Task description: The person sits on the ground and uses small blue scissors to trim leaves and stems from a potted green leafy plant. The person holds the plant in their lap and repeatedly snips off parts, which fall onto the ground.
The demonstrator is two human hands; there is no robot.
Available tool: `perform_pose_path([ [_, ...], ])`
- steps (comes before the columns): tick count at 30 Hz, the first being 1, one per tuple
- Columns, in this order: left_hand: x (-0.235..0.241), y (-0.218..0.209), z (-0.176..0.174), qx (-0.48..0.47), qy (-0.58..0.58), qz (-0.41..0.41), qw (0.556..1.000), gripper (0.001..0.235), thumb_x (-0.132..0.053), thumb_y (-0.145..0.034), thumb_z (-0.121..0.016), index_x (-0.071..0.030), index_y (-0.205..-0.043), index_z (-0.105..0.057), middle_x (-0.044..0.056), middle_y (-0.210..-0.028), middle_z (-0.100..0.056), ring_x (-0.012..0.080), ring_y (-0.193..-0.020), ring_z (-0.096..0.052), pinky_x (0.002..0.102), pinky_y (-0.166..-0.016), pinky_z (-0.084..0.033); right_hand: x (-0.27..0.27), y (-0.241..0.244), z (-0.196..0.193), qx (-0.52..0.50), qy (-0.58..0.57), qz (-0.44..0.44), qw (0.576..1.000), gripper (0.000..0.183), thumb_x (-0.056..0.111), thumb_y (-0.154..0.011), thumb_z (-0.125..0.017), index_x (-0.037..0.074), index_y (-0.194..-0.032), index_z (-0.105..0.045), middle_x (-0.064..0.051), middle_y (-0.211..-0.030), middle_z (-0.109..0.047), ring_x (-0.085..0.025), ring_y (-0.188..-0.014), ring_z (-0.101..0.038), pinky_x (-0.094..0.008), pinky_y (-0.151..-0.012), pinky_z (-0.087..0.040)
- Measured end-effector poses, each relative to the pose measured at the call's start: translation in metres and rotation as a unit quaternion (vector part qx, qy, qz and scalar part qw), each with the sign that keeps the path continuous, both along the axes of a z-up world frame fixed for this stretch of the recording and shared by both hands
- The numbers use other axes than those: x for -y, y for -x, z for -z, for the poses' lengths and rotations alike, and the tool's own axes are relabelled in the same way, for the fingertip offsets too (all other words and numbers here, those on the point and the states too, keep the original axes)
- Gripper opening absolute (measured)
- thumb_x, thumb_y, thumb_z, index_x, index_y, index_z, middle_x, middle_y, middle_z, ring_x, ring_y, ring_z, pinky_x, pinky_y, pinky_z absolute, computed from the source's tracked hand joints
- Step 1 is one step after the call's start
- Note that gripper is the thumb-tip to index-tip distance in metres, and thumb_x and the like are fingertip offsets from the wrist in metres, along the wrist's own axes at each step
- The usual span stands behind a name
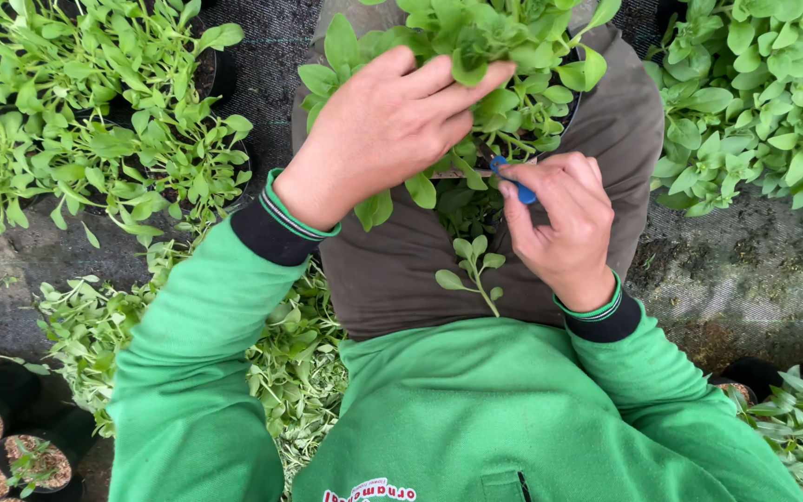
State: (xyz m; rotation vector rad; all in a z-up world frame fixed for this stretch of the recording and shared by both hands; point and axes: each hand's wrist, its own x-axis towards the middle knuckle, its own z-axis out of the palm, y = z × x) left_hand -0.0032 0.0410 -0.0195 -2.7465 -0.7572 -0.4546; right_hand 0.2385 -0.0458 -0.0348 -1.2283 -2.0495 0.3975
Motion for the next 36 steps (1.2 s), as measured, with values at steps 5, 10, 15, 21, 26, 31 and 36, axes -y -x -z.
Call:
perform_pose_path([
  [5,-0.006,-0.002,0.013,-0.01,-0.042,0.001,0.999,0.012,-0.022,-0.099,-0.066,-0.015,-0.093,-0.075,-0.005,-0.159,-0.05,0.0118,-0.109,-0.053,0.03,-0.082,-0.041,0.001,0.001,0.0,0.002,0.007,0.007,1.0,0.02,-0.004,-0.091,-0.08,0.004,-0.107,-0.072,-0.007,-0.093,-0.07,-0.027,-0.089,-0.064,-0.038,-0.083,-0.048],
  [10,-0.009,-0.002,0.017,-0.014,-0.063,-0.005,0.998,0.013,-0.02,-0.097,-0.065,-0.013,-0.098,-0.076,-0.006,-0.158,-0.048,0.0116,-0.107,-0.052,0.03,-0.083,-0.04,-0.003,0.002,0.004,0.01,-0.004,0.011,1.0,0.022,-0.004,-0.092,-0.079,0.003,-0.111,-0.071,-0.008,-0.099,-0.072,-0.027,-0.091,-0.065,-0.038,-0.085,-0.049],
  [15,-0.009,-0.002,0.015,-0.023,-0.063,-0.002,0.998,0.013,-0.02,-0.095,-0.066,-0.013,-0.089,-0.074,-0.004,-0.162,-0.047,0.0112,-0.115,-0.055,0.03,-0.083,-0.042,-0.008,0.009,0.011,0.028,-0.01,0.011,0.999,0.024,-0.002,-0.09,-0.082,0.002,-0.112,-0.072,-0.008,-0.092,-0.069,-0.028,-0.088,-0.064,-0.039,-0.082,-0.048],
  [21,-0.008,-0.002,0.013,0.005,-0.059,-0.009,0.998,0.013,-0.017,-0.097,-0.064,-0.01,-0.095,-0.075,-0.004,-0.159,-0.045,0.0118,-0.109,-0.053,0.031,-0.086,-0.042,-0.002,0.01,0.021,-0.095,0.086,0.048,0.991,0.017,-0.004,-0.097,-0.075,0.0,-0.113,-0.072,-0.01,-0.094,-0.069,-0.022,-0.085,-0.066,-0.032,-0.078,-0.052],
  [26,-0.002,0.003,0.004,0.006,-0.005,-0.011,1.0,0.014,-0.021,-0.1,-0.066,-0.01,-0.099,-0.075,-0.005,-0.16,-0.046,0.0141,-0.112,-0.055,0.032,-0.086,-0.044,0.003,0.005,0.023,-0.264,0.173,0.054,0.947,0.009,-0.005,-0.105,-0.066,-0.002,-0.113,-0.07,-0.009,-0.102,-0.071,-0.013,-0.094,-0.072,-0.026,-0.086,-0.056],
  [31,0.024,0.016,-0.014,-0.013,0.0,-0.029,0.999,0.024,-0.02,-0.097,-0.066,-0.009,-0.114,-0.077,-0.006,-0.156,-0.047,0.0138,-0.108,-0.056,0.029,-0.079,-0.043,0.009,-0.006,0.014,-0.195,0.124,0.048,0.972,0.012,-0.008,-0.101,-0.068,-0.003,-0.112,-0.07,-0.012,-0.101,-0.074,-0.018,-0.092,-0.07,-0.027,-0.083,-0.056],
  [36,0.03,0.033,-0.022,-0.051,0.024,-0.059,0.997,0.009,-0.016,-0.098,-0.067,-0.011,-0.102,-0.072,-0.002,-0.162,-0.046,0.0174,-0.114,-0.057,0.031,-0.081,-0.044,0.011,-0.009,0.007,-0.189,0.123,0.04,0.973,0.015,-0.008,-0.098,-0.069,-0.003,-0.112,-0.07,-0.011,-0.102,-0.075,-0.019,-0.091,-0.068,-0.029,-0.083,-0.055],
])
